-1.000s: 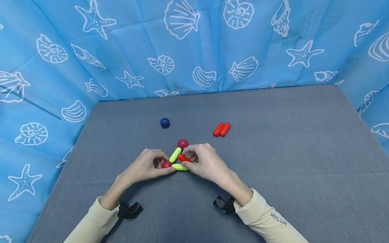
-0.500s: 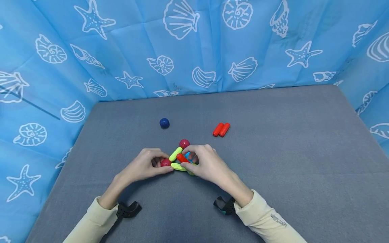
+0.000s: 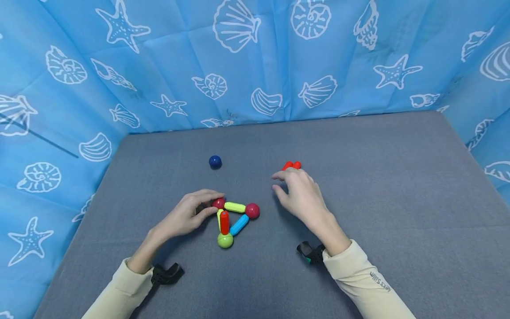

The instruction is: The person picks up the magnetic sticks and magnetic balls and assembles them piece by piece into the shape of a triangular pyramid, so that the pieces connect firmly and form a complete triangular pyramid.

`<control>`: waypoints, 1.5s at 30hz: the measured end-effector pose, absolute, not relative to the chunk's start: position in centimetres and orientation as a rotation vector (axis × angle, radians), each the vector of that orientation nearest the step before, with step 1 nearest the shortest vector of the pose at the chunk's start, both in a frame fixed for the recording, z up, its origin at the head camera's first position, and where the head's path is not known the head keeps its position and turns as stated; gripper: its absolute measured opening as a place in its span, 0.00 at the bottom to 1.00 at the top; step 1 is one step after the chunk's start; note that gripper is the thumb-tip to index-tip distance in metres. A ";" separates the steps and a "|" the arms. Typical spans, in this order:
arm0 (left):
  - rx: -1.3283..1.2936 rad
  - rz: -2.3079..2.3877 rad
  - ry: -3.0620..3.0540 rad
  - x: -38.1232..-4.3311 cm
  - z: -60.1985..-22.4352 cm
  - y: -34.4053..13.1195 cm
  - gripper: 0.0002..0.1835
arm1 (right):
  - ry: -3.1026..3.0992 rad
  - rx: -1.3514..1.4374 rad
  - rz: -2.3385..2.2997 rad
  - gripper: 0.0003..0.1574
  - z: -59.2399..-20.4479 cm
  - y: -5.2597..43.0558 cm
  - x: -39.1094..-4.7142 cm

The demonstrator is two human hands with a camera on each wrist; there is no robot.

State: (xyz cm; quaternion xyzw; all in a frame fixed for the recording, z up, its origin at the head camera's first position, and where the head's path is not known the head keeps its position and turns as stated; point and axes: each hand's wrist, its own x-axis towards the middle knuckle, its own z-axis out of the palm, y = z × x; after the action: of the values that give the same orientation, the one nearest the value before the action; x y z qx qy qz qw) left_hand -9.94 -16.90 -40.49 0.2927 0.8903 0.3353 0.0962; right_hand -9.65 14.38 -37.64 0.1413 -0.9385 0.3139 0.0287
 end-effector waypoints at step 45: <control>0.845 1.055 2.639 -9.1 -40.0 -15.6 0.19 | -3.047 0.511 0.639 0.08 -38.4 16.7 -11.1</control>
State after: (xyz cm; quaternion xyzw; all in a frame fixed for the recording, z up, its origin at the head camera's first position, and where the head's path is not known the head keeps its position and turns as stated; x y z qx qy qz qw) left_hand -9.12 -15.62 -39.97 0.2840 0.8865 0.3546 0.0880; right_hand -11.13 16.72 -38.38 0.1620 -0.9658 0.2025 -0.0064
